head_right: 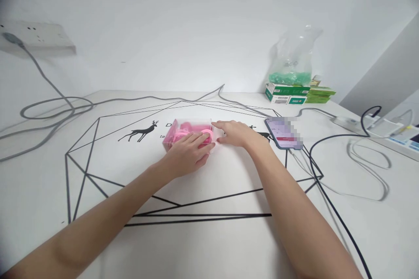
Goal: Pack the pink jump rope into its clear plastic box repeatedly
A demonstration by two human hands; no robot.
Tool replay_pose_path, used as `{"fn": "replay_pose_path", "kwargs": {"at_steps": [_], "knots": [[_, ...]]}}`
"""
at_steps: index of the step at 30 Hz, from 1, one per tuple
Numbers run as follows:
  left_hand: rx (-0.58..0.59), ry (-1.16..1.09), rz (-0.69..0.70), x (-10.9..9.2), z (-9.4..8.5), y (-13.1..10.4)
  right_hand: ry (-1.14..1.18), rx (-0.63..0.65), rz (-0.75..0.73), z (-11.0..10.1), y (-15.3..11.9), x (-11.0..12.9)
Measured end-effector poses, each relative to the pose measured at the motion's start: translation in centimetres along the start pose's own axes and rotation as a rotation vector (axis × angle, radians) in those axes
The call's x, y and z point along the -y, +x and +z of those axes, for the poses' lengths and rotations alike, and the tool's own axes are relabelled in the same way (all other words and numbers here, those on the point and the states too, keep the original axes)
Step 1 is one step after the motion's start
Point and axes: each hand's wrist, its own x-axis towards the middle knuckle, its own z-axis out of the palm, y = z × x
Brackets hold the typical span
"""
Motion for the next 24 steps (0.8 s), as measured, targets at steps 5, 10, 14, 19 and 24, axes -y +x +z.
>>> {"fn": "replay_pose_path", "kwargs": {"at_steps": [5,10,14,19,24], "knots": [[-0.091,-0.022,0.022,0.1,0.1,-0.1,0.084,-0.173,-0.117,-0.5,0.1,0.0],[-0.239,-0.071,0.081,0.2,0.0,0.0,0.273,-0.336,-0.157,0.0,0.4,0.3],[-0.21,-0.084,0.157,0.4,-0.1,0.0,0.306,-0.299,-0.061,0.4,0.6,0.6],[-0.113,-0.03,0.141,0.3,-0.4,0.2,0.226,-0.175,-0.025,0.5,0.5,0.6],[-0.074,0.032,0.102,0.0,-1.0,0.5,0.189,-0.125,-0.025,0.5,0.6,0.3]]}}
